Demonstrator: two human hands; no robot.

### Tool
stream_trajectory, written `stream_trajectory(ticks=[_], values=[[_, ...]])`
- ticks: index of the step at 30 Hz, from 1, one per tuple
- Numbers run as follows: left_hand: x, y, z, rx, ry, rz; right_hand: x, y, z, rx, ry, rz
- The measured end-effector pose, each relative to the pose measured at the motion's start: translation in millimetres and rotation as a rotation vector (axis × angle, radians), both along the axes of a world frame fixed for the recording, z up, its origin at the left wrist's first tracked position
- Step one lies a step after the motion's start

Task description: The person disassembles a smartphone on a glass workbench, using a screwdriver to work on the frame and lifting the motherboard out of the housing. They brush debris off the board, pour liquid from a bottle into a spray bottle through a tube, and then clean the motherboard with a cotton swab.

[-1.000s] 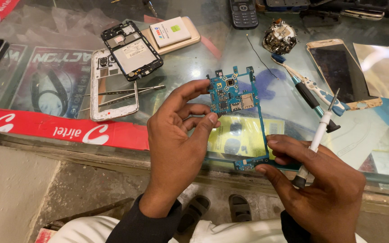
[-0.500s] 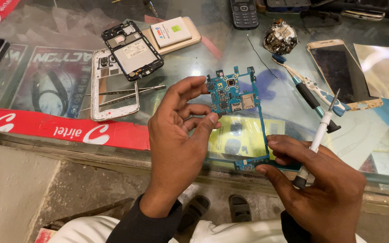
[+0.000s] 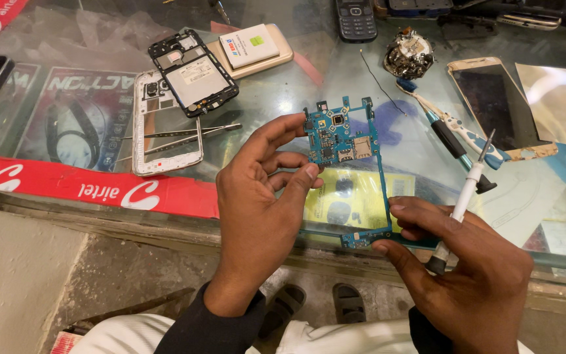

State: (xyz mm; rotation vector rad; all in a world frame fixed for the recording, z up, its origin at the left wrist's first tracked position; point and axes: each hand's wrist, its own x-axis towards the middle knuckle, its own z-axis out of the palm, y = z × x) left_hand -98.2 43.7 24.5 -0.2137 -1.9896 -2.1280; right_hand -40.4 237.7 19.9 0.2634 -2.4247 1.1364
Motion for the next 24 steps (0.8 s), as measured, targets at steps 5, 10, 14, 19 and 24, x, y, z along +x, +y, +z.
stream_trajectory(ticks=[5,10,14,19,24], values=[[-0.2,0.4,0.0,-0.008,0.005,0.005,0.8,1.4,-0.1,0.018,-0.001,0.018],[-0.3,1.0,0.1,-0.014,0.004,0.016,-0.3,1.4,-0.2,0.027,-0.021,0.003],[0.0,0.2,0.5,-0.013,0.008,0.015,0.3,-1.1,-0.1,-0.066,-0.001,0.032],[1.2,-1.2,2.3,-0.066,-0.016,0.028,8.2,-9.4,-3.4,-0.268,0.0,-0.065],[1.0,-2.1,7.5,-0.235,0.057,0.01,15.0,-16.0,-4.3,-0.446,0.047,-0.221]])
